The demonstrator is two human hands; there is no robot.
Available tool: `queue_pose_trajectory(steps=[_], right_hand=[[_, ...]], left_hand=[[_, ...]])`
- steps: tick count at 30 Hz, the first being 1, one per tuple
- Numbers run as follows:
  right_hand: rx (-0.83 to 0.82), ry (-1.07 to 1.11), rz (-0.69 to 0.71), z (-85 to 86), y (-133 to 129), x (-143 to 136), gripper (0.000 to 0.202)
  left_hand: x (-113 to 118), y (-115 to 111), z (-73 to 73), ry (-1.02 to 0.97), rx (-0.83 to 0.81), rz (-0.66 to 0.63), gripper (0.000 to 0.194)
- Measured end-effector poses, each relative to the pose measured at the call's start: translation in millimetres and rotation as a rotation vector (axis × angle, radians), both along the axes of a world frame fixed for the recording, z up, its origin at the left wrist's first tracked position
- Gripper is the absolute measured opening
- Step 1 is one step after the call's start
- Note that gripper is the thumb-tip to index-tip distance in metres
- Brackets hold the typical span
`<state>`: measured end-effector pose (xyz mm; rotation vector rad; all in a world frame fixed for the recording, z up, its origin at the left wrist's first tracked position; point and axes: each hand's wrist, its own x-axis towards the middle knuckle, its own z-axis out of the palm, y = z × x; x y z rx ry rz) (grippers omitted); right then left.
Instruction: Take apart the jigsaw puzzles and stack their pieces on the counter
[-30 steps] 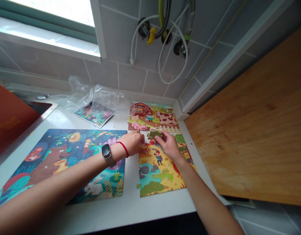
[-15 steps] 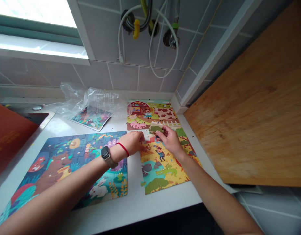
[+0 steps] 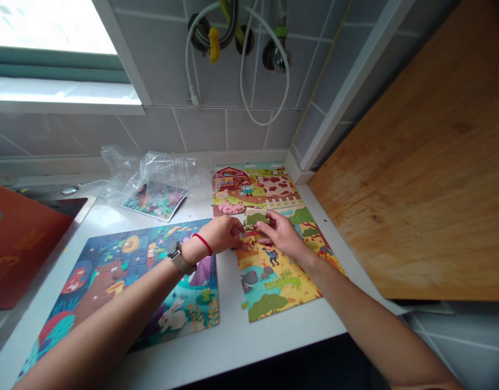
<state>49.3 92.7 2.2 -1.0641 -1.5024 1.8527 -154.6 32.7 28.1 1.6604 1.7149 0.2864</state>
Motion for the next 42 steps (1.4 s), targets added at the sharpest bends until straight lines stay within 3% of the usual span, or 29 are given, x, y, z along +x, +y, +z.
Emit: queue_pose_trajectory(steps=[8,15,22,25,29,31,35,37,39,42], right_hand=[[-0.180,0.086,-0.046,8.3,6,4,0.027],[-0.210,0.089,-0.042,9.3,8,5,0.027],[-0.246,0.093,-0.035,15.1,8,7,0.025],[-0.268,0.099,-0.042,14.6,9,6,0.024],[-0.238,0.146,-0.058,19.8,10,11,0.025],[-0.189,0.208,0.065,27.6,9,17,0.028],[-0.172,0.231,0.708,43.6,0,26,0.035],[-0.142,0.156,0.961,46.6,-6,25,0.033],[-0.064,0.071,1.088,46.8,-10,21,0.032],[0.053,0.017,1.135,48.2,-12,16,0.031]], left_hand=[[-8,1,4.5,-0.228,-0.030,-0.107,0.025],[-6,-6,9.5,-0.247,-0.003,-0.145,0.025],[-1,-14,14.8,-0.251,-0.036,-0.356,0.029],[-4,-12,11.2,-0.164,0.016,-0.329,0.027],[-7,-10,4.0,-0.187,-0.049,-0.222,0.035],[-8,-8,0.4,-0.202,-0.064,-0.194,0.033],[-7,-6,-2.0,-0.181,-0.022,-0.187,0.030],[-7,-6,1.2,-0.165,0.003,-0.200,0.029],[-5,-8,6.5,-0.157,0.020,-0.222,0.029],[0,-12,13.5,-0.121,0.061,-0.282,0.030]])
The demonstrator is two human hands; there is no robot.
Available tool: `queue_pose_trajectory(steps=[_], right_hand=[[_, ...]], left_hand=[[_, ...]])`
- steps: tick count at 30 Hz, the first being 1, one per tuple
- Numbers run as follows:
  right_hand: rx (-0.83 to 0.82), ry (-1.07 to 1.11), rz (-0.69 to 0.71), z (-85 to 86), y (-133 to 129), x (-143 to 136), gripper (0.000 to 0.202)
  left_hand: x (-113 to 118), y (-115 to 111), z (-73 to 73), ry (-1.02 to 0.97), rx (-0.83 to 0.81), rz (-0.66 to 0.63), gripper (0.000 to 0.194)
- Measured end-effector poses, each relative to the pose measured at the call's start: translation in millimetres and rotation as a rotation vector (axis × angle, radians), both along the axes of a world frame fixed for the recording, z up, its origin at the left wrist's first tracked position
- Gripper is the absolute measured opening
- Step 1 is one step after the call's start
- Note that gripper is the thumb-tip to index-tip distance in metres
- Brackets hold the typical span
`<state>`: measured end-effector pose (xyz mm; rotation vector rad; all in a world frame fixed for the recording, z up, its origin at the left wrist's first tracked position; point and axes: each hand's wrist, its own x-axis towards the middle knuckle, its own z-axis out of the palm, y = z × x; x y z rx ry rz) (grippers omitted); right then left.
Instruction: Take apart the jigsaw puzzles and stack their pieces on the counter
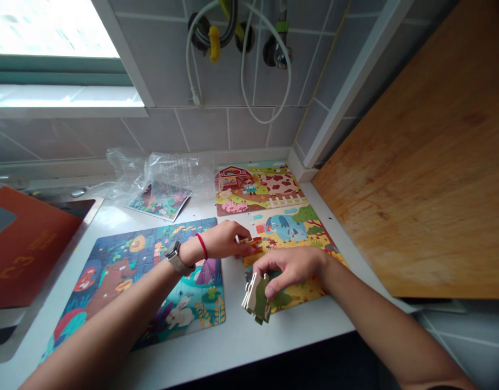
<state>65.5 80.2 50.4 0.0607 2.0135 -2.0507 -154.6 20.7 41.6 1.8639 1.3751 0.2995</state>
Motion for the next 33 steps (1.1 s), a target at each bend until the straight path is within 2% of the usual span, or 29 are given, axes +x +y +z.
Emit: queue_pose_trajectory(steps=[4,7,11,14,16,19,21,23,25,29,33], right_hand=[[-0.004,-0.011,-0.001,7.8,-1,-1,0.038],[-0.022,-0.027,0.049,5.7,-2,-1,0.042],[-0.006,0.011,0.206,-13.5,0,-2,0.037],[-0.021,0.016,0.240,-24.1,1,-2,0.034],[-0.098,0.021,0.109,-24.9,2,-1,0.035],[-0.185,0.062,-0.291,-22.1,6,-1,0.036],[-0.116,0.097,-0.567,-22.1,9,-4,0.034],[-0.012,0.114,-0.758,-25.1,12,-9,0.032],[0.091,0.135,-0.863,-30.2,14,-12,0.029],[0.300,0.161,-0.947,-40.7,14,-16,0.023],[0.300,0.160,-1.027,-46.8,14,-16,0.039]], left_hand=[[6,-5,1.6,0.125,0.192,-0.068,0.027],[3,-3,3.4,0.147,0.254,-0.093,0.023],[-9,3,15.2,0.068,0.198,0.088,0.028],[-14,6,24.0,-0.130,0.050,0.216,0.024],[-15,6,25.6,-0.242,-0.063,0.274,0.022],[-18,7,21.8,-0.279,-0.088,0.326,0.025],[-20,9,17.2,-0.310,-0.079,0.351,0.029],[-22,10,12.3,-0.375,-0.111,0.359,0.034],[-20,11,7.9,-0.422,-0.139,0.336,0.040],[-13,11,2.7,-0.476,-0.121,0.338,0.051],[-11,10,5.3,-0.532,-0.095,0.337,0.055]])
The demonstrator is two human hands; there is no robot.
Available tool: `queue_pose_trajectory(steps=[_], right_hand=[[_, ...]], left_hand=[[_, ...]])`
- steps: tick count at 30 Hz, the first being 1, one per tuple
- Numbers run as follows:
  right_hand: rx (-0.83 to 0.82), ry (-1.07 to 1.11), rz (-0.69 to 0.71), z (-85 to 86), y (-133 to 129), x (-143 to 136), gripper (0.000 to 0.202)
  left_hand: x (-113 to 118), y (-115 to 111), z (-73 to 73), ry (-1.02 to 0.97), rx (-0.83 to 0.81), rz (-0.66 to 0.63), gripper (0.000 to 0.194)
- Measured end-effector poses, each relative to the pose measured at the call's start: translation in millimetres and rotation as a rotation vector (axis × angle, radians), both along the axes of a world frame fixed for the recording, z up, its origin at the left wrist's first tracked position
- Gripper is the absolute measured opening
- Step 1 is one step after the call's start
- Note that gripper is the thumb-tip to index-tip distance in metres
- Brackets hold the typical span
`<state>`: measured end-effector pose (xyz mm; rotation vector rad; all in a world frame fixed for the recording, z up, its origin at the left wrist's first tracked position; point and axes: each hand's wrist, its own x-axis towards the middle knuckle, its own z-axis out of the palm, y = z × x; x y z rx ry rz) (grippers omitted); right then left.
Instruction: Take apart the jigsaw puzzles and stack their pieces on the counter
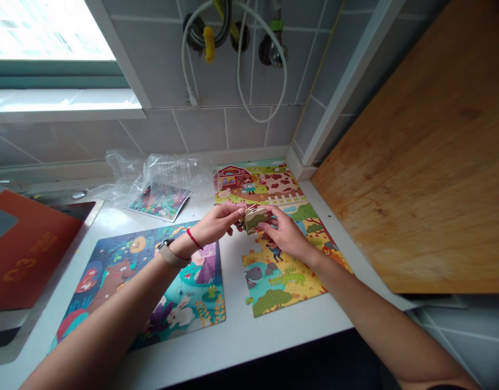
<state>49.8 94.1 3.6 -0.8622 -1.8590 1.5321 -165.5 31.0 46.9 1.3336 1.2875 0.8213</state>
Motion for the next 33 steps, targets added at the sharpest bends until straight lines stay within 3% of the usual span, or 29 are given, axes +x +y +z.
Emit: queue_pose_trajectory(steps=[7,10,13,16,19,21,27,33], right_hand=[[0.000,0.044,0.002,0.5,5,2,0.040],[-0.104,0.068,0.119,6.4,6,4,0.035],[-0.218,0.096,0.187,14.5,8,8,0.030],[-0.292,0.139,0.116,20.4,12,12,0.030],[-0.378,0.187,0.023,20.3,15,14,0.031],[-0.444,0.217,-0.025,17.6,15,13,0.032],[-0.554,0.215,-0.044,8.6,11,8,0.033],[-0.540,0.176,-0.032,5.7,14,9,0.034]], left_hand=[[2,-4,9.3,0.066,0.092,-0.177,0.038],[2,-3,8.2,0.019,0.026,-0.174,0.033],[-2,-3,8.1,-0.025,-0.069,-0.081,0.041],[-4,-6,10.0,0.179,-0.068,-0.052,0.059],[7,-18,10.0,0.620,-0.005,-0.184,0.077],[21,-27,7.8,0.827,0.034,-0.233,0.075],[55,-42,1.0,0.950,0.030,-0.226,0.040],[53,-39,-1.8,0.893,0.007,-0.192,0.041]])
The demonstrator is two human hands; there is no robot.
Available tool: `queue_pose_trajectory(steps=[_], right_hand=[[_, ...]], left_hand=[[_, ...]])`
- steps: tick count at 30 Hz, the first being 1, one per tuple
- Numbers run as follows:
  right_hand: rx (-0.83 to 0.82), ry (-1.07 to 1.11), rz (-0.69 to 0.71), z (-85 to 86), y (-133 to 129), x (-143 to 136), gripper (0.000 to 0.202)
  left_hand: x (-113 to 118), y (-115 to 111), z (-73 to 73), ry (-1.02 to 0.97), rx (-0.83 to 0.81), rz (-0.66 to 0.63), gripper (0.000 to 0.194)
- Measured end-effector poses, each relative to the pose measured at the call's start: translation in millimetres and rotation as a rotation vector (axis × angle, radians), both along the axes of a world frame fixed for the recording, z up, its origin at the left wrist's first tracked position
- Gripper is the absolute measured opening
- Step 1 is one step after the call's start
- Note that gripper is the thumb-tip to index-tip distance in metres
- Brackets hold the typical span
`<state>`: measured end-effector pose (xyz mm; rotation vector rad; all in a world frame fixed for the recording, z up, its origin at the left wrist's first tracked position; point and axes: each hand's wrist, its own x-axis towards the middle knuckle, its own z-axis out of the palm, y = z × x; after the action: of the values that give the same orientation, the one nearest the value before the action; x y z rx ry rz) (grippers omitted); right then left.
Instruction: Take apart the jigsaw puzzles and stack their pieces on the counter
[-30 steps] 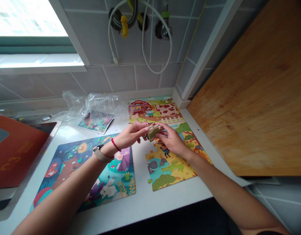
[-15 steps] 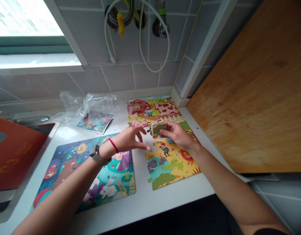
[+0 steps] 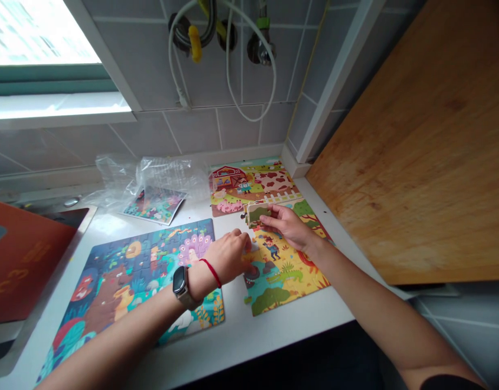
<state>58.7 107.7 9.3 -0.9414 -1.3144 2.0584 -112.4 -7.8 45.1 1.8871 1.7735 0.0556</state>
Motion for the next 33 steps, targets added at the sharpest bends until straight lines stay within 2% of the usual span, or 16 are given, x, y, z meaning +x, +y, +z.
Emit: queue_pose_trajectory(steps=[7,13,18,24,29,33], right_hand=[[-0.009,-0.018,-0.002,-1.8,0,-1,0.033],[0.148,-0.033,0.040,-5.3,-2,-2,0.030],[0.100,-0.029,0.028,-3.6,-1,-1,0.032],[0.061,-0.027,0.028,1.0,-2,0,0.032],[0.028,-0.011,0.026,3.1,-3,0,0.033],[0.017,-0.009,0.029,3.6,-3,0,0.031]], left_hand=[[0,0,0.2,-0.044,-0.039,0.029,0.040],[-1,0,1.6,-0.143,-0.072,0.069,0.050],[-2,2,5.1,-0.146,-0.070,-0.001,0.032],[2,-3,6.9,-0.183,0.006,-0.099,0.022],[6,-9,11.4,-0.329,-0.009,-0.156,0.012],[4,-8,22.1,-0.429,-0.040,-0.148,0.005]])
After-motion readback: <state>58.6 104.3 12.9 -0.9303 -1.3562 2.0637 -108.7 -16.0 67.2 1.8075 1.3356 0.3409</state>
